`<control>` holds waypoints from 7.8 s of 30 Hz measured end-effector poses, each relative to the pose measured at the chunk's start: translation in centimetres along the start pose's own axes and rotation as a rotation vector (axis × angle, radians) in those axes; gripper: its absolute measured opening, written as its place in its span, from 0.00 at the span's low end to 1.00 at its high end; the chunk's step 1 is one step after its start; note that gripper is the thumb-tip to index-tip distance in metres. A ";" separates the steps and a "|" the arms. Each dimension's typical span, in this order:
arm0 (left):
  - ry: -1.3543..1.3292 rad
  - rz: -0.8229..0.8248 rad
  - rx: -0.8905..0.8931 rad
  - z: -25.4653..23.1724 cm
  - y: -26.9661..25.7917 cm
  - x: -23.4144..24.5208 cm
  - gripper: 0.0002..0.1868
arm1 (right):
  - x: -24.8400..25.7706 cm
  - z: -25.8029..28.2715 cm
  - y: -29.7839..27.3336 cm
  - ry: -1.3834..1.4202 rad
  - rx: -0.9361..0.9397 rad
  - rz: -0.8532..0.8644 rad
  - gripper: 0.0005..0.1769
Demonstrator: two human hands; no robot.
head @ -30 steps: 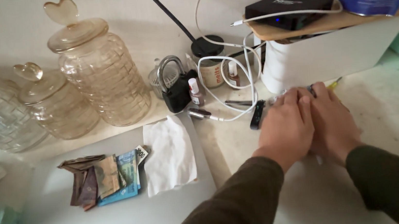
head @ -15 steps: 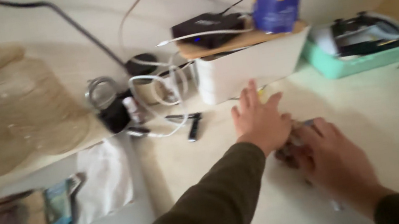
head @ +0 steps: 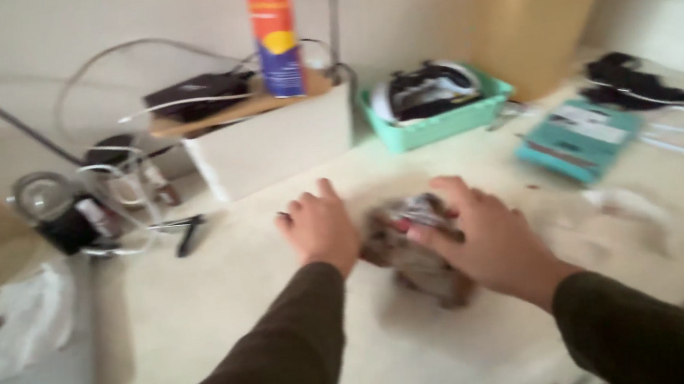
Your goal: Cleaning and organizing various household items on top of a white dresser and in its drawers.
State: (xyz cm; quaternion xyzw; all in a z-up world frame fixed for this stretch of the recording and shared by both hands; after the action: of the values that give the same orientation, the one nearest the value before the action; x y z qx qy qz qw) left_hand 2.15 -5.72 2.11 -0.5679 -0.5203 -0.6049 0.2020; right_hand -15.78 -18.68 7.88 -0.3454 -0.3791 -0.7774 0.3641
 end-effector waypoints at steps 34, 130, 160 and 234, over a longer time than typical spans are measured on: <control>-0.484 0.135 -0.957 -40.3 -20.7 1.7 0.21 | 2.1 -32.3 -11.9 -0.097 0.303 0.475 0.17; -0.767 0.542 -0.231 -19.9 -30.6 -1.2 0.20 | 6.2 -10.4 -28.8 -0.073 0.179 -0.256 0.25; -0.579 0.579 -0.446 -45.7 -26.8 -3.3 0.25 | 19.2 -35.4 -21.5 -0.118 0.107 -0.137 0.24; -0.343 0.267 -0.492 -42.1 -24.7 -0.2 0.32 | 16.7 -44.2 -18.7 0.533 -0.502 0.092 0.26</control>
State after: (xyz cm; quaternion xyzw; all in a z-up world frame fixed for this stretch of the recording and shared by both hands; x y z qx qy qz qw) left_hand -38.50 -32.66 -0.14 -0.7565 -0.3060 -0.5761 0.0457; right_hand -51.04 -52.55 -5.78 -0.2260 -0.0524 -0.8916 0.3888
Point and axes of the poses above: each hand's wrist, its own y-axis towards the middle knuckle, its own x-axis out of the back of the hand, z = x × y, the point moved 8 cm from there along y, towards the middle knuckle, and after that the axes turned 4 degrees about -z, right-handed, at the moved point
